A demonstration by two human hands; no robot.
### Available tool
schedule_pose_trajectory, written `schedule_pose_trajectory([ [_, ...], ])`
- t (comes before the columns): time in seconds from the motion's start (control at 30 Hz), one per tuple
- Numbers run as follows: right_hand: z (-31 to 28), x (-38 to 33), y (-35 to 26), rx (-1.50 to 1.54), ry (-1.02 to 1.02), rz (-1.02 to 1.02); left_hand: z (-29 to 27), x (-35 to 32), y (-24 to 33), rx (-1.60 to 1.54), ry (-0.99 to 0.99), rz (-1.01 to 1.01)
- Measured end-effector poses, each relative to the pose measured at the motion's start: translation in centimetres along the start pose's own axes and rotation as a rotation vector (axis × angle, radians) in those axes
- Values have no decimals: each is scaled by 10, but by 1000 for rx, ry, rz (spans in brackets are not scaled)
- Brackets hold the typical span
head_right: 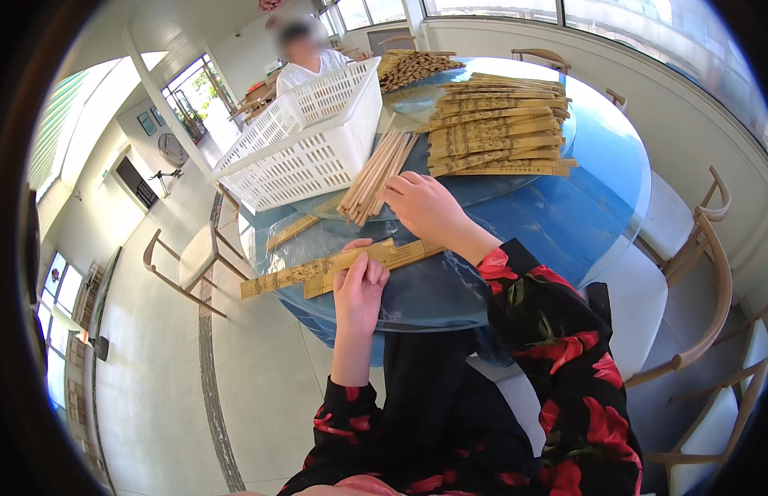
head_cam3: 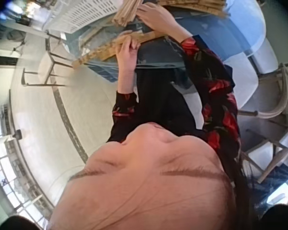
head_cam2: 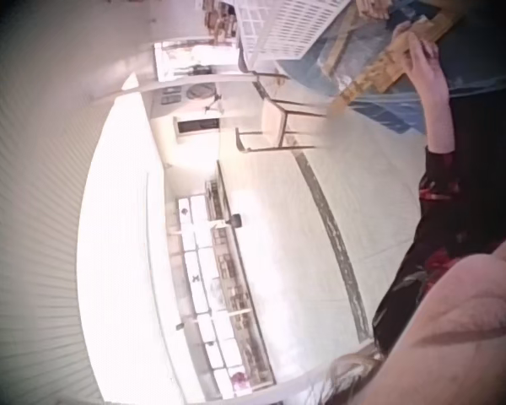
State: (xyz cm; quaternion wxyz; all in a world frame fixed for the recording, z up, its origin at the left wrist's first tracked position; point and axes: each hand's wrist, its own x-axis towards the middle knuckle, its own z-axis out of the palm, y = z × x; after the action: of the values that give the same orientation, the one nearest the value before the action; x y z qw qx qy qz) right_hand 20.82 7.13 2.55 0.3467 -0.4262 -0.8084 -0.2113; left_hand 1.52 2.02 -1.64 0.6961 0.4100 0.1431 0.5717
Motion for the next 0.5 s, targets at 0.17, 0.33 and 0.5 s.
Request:
schedule_pose_trajectory([
  [0.17,16,11,4,-235,-88,-133,7,-3,-1,14,-1,-15],
  [0.33,29,9,7,-233,-2,-200,2,-4,1,12,15,11],
  [0.5,28,11,7,-217,-37,-178,1,-4,2,17,6,2],
])
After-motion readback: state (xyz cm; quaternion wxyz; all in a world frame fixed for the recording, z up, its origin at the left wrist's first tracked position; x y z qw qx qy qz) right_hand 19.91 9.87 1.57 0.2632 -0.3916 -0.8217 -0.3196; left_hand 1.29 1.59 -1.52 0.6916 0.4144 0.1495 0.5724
